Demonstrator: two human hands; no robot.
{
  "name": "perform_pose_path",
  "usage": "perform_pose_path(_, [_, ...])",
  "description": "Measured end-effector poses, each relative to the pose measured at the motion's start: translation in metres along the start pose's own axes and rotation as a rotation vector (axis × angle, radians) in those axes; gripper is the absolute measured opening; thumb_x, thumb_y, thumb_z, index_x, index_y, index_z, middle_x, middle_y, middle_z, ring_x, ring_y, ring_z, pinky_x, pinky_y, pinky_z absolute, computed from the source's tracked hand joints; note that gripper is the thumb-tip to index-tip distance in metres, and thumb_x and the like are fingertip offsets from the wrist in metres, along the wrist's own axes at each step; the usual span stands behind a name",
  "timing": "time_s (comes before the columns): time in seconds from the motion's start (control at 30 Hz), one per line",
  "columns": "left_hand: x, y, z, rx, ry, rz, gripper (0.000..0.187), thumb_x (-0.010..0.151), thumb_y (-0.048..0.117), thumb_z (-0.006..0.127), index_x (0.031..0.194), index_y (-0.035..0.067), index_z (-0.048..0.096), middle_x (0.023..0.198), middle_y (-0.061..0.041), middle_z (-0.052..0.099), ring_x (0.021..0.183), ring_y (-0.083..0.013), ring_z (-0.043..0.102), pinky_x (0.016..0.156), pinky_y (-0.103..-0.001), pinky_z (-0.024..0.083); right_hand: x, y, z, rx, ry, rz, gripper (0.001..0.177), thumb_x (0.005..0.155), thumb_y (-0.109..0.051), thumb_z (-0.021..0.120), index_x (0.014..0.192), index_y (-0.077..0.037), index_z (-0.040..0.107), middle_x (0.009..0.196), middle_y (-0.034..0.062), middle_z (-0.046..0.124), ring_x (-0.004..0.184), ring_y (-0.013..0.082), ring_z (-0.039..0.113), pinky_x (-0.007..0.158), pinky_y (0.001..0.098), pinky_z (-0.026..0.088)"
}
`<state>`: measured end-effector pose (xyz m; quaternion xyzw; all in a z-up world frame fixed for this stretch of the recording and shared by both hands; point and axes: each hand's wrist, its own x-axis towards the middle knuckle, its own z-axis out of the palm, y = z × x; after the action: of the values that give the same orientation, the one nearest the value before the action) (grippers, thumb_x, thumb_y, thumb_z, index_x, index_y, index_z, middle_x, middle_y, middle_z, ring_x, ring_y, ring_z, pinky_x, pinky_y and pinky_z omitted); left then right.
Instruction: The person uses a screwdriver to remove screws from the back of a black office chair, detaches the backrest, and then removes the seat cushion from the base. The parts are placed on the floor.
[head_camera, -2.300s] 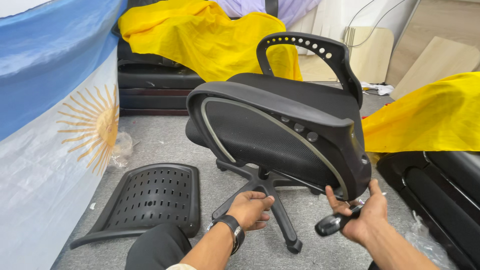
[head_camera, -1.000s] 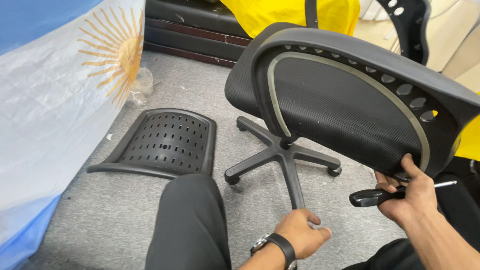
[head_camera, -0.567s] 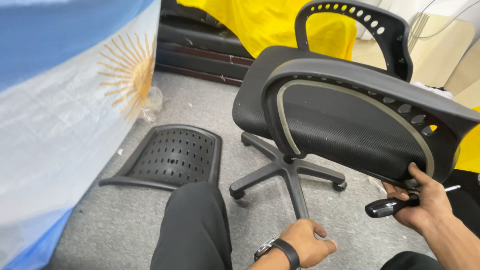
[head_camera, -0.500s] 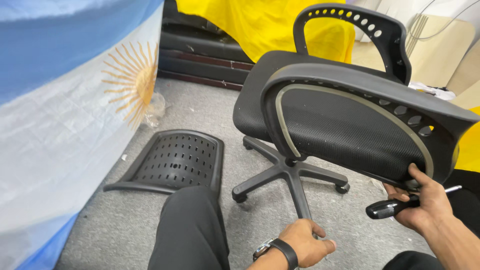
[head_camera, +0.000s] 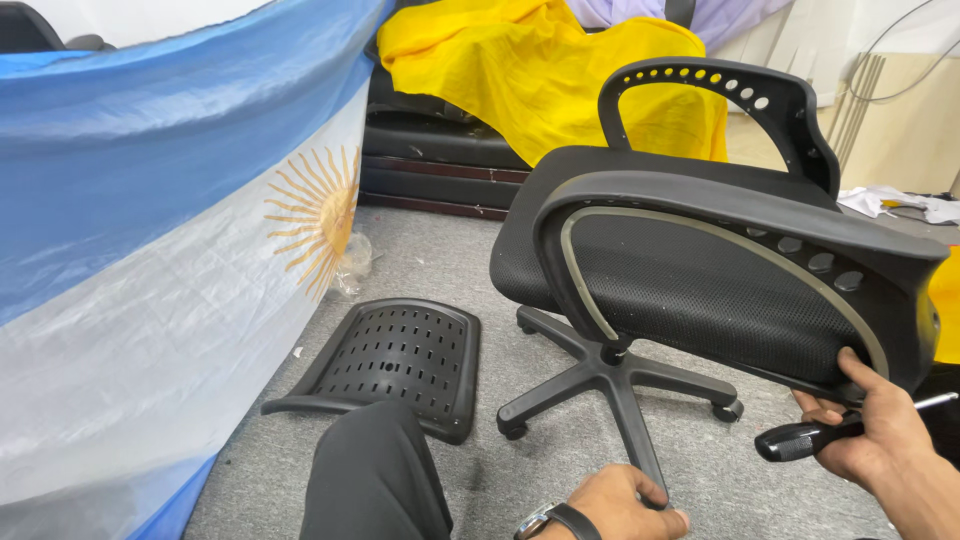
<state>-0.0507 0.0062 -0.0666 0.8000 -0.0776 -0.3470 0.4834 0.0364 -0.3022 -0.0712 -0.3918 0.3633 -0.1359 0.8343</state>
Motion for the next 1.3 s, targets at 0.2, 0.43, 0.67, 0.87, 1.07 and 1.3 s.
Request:
perform_pose_path(0.2, [-0.003,0.003,0.004,-0.005,-0.020,-0.001,0.055,0.090,0.038,0.071,0.127,-0.002,0.064,0.122,-0.029,0.065,0.121,-0.0364,0.065,0.107,-0.048,0.046,0.017,-0.001,-0.007,0.009,-0.042,0.015,0.041,0.099,-0.035,0.076,0.118,-0.011,0.049,0.104,0.0100,0.059,0.065,0.0031,0.049,0.047,0.0122,0.037])
perform_pose_path(0.43, [-0.004,0.001,-0.014,0.054,0.049,-0.011,0.055,0.087,0.040,0.074,0.129,0.005,0.068,0.129,-0.020,0.066,0.122,-0.0292,0.064,0.108,-0.043,0.048,-0.001,0.000,0.002,0.012,-0.030,0.006,0.040,0.099,-0.032,0.072,0.123,-0.008,0.050,0.113,0.0113,0.067,0.095,0.0169,0.075,0.044,0.0130,0.035])
perform_pose_path(0.67, [0.011,0.002,-0.068,-0.099,0.374,-0.166,0.049,0.088,0.029,0.071,0.133,0.012,0.062,0.121,-0.014,0.075,0.112,-0.0236,0.073,0.100,-0.038,0.055,-0.025,0.000,0.009,-0.109,-0.031,0.031,0.047,0.096,-0.041,0.071,0.131,-0.016,0.052,0.121,0.0119,0.068,0.106,0.0241,0.071,0.040,0.0160,0.031])
perform_pose_path(0.87, [0.072,-0.003,-0.132,-0.064,0.986,0.029,0.070,0.079,0.016,0.076,0.140,0.002,0.045,0.134,-0.027,0.054,0.124,-0.0400,0.057,0.106,-0.044,0.046,-0.030,-0.003,0.009,-0.153,-0.053,0.019,0.049,0.093,-0.042,0.070,0.132,-0.017,0.054,0.125,0.0105,0.068,0.113,0.0273,0.069,0.039,0.0187,0.031])
perform_pose_path(1.07, [0.102,0.038,-0.201,-0.773,1.025,-0.066,0.067,0.097,0.049,0.059,0.133,-0.006,0.049,0.123,-0.024,0.063,0.108,-0.0445,0.069,0.085,-0.060,0.058,-0.029,-0.008,0.004,-0.186,-0.067,0.020,0.048,0.091,-0.043,0.070,0.129,-0.017,0.057,0.126,0.0125,0.068,0.115,0.0272,0.068,0.040,0.0192,0.032])
perform_pose_path(1.3, [0.086,0.060,-0.183,-1.021,0.718,-0.051,0.049,0.084,0.021,0.077,0.121,-0.008,0.062,0.111,-0.026,0.073,0.096,-0.0358,0.078,0.066,-0.038,0.067,-0.029,-0.008,0.007,-0.165,-0.049,-0.002,0.058,0.091,-0.049,0.066,0.139,-0.019,0.051,0.136,0.0136,0.062,0.117,0.0262,0.067,0.040,0.0193,0.033])
